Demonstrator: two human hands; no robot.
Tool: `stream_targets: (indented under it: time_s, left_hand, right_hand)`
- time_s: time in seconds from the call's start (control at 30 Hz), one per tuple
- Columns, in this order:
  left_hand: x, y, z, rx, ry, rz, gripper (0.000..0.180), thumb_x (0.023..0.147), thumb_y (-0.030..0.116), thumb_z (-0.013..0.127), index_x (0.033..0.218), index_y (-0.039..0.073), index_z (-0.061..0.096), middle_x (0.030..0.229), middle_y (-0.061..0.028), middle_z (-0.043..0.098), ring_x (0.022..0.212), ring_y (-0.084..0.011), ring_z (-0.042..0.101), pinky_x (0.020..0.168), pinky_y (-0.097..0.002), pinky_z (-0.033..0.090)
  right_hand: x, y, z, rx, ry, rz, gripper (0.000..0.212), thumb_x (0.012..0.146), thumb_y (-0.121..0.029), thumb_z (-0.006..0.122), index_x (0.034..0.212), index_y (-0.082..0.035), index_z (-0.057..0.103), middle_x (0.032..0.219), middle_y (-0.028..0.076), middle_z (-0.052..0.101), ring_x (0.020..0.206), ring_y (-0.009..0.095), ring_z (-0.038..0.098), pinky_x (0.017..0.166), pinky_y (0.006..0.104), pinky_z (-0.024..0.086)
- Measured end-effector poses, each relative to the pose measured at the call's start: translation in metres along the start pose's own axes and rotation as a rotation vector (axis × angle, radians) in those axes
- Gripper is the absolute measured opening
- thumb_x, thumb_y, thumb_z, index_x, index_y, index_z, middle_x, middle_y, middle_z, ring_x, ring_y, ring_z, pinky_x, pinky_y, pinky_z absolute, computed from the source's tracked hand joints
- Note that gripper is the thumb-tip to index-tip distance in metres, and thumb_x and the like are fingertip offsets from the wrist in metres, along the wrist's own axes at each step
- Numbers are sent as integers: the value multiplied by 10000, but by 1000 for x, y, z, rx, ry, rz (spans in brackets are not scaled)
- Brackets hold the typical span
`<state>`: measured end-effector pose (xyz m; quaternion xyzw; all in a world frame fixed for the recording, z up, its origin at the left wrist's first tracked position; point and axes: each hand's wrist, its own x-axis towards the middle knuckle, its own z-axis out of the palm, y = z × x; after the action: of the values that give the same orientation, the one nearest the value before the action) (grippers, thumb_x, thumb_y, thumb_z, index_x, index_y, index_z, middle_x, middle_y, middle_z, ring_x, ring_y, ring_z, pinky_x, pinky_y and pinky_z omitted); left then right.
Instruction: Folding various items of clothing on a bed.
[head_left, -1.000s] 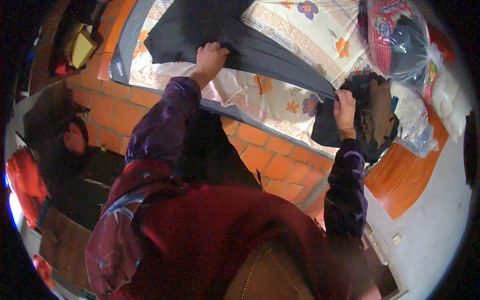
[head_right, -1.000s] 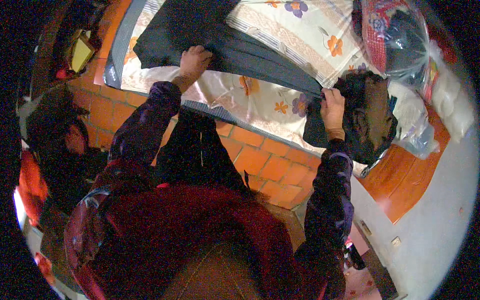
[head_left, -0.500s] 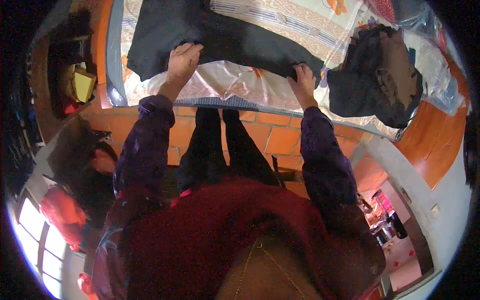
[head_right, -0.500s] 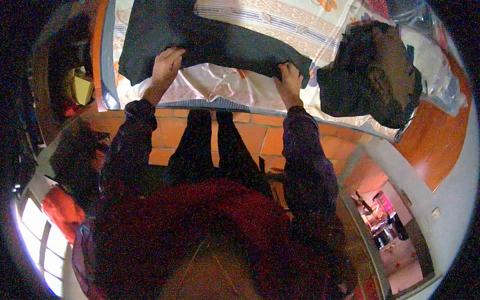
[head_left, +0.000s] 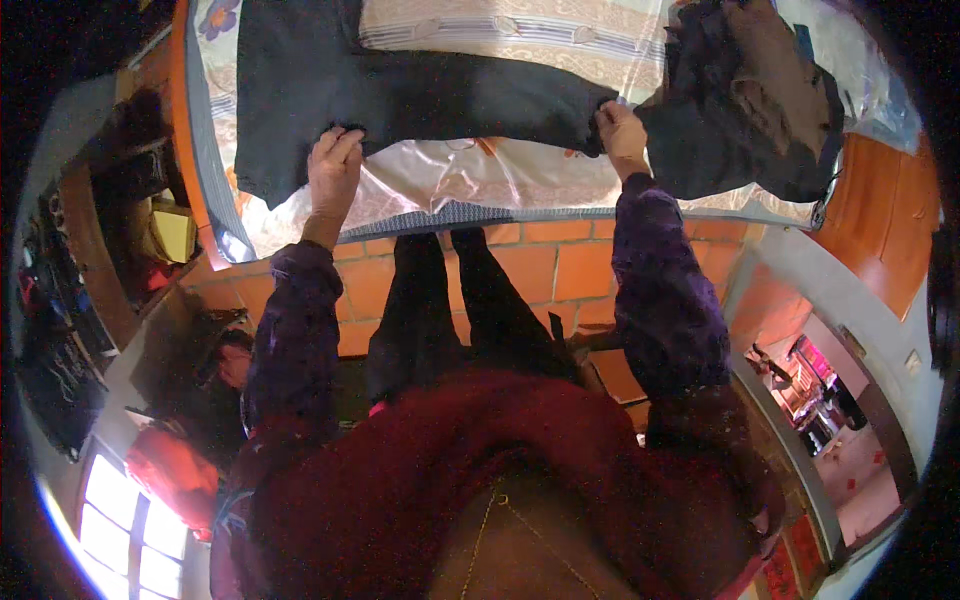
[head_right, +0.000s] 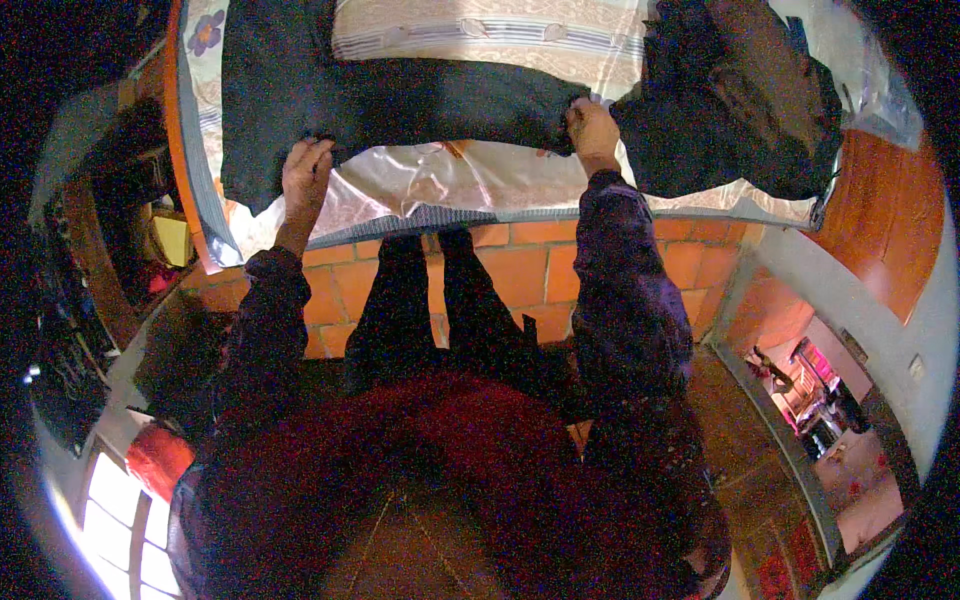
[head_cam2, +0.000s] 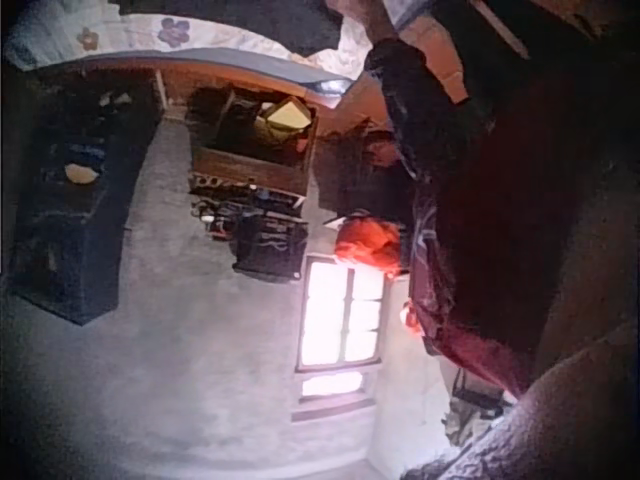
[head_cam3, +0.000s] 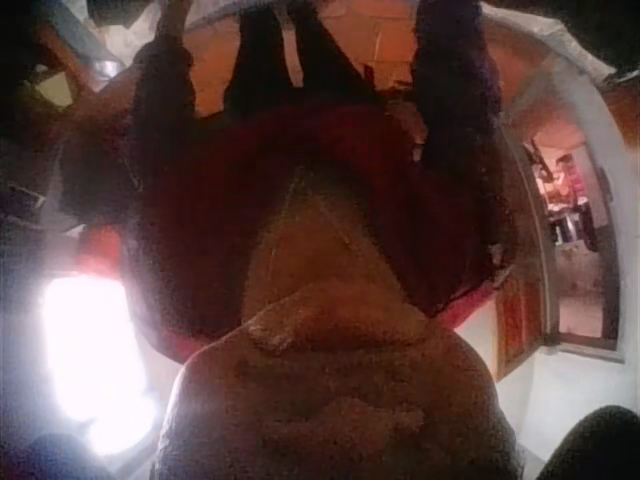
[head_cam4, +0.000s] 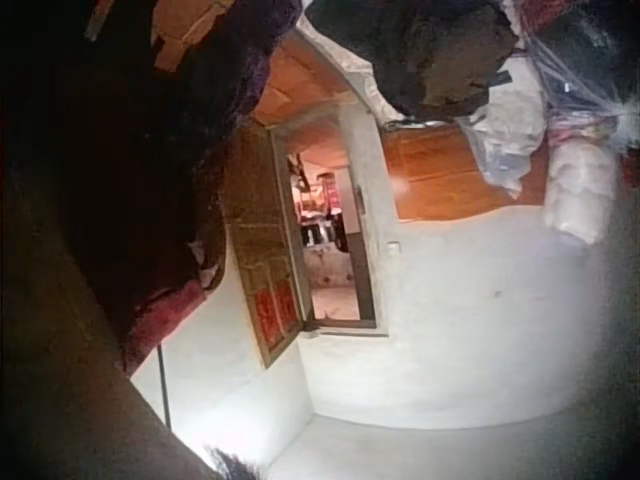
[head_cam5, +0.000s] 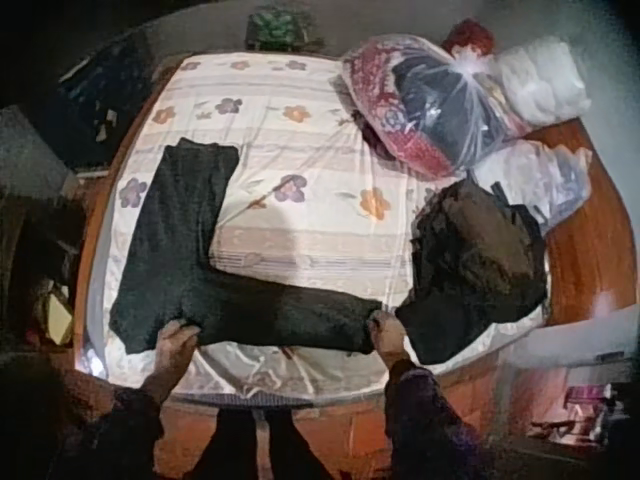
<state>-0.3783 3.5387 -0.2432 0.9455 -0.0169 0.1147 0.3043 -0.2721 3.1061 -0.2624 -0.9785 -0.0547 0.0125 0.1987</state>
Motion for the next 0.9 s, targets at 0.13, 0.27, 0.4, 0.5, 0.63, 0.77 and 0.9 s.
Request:
stream_targets:
  time_s: [0.13, 0.27, 0.4, 0.5, 0.63, 0.77, 0.9]
  left_hand:
    - [1, 1, 1, 26, 71, 31, 155, 708, 73, 596, 857, 79, 640, 914, -124, 586, 832, -300, 563, 720, -381, 456]
    - [-3, 6, 6, 85, 4, 13, 162, 716, 77, 593, 868, 101, 643, 901, -110, 584, 837, -292, 555, 732, -379, 445]
    - [-4, 4, 16, 166, -60, -38, 163, 733, 87, 583, 884, 107, 640, 915, -92, 575, 843, -296, 548, 735, -377, 439]
    - [1, -2, 17, -43, -74, -134, 158, 756, 97, 577, 902, 101, 637, 931, -102, 567, 858, -284, 550, 758, -347, 439]
    - [10, -3, 9, -278, 103, -211, 146, 791, 56, 557, 926, 49, 614, 892, -105, 577, 865, -224, 556, 779, -289, 432]
    - [12, 4, -1, -306, 149, -235, 149, 806, 47, 532, 937, 41, 602, 887, -105, 573, 841, -224, 550, 766, -286, 431]
    - [6, -1, 1, -168, 100, -193, 160, 794, 51, 537, 938, 57, 606, 901, -124, 578, 854, -260, 557, 779, -314, 436]
  right_hand:
    - [7, 13, -14, -20, 175, 133, 174, 792, -225, 557, 834, -57, 540, 748, 178, 584, 689, 370, 568, 606, 422, 448]
    - [6, 18, -16, 167, 131, 339, 244, 805, -260, 576, 836, -22, 532, 696, 133, 591, 641, 307, 580, 603, 349, 459]
    - [8, 11, 4, 28, 143, 88, 281, 792, -301, 588, 906, -44, 585, 807, 141, 610, 772, 302, 587, 694, 348, 454]
    - [16, 3, 4, -11, -97, 140, 224, 787, -285, 569, 869, -77, 574, 871, 159, 582, 850, 348, 540, 751, 418, 429]
    - [34, -11, -33, 150, 186, 108, 167, 828, -196, 546, 823, -29, 545, 715, 152, 583, 649, 271, 577, 606, 321, 449]
    - [40, -26, -70, 388, 283, -18, 214, 818, -236, 548, 832, -22, 539, 755, 171, 587, 675, 348, 570, 601, 378, 457]
    - [20, -15, -68, 217, 248, -29, 178, 808, -208, 567, 831, -32, 554, 794, 154, 577, 701, 311, 562, 636, 356, 448]
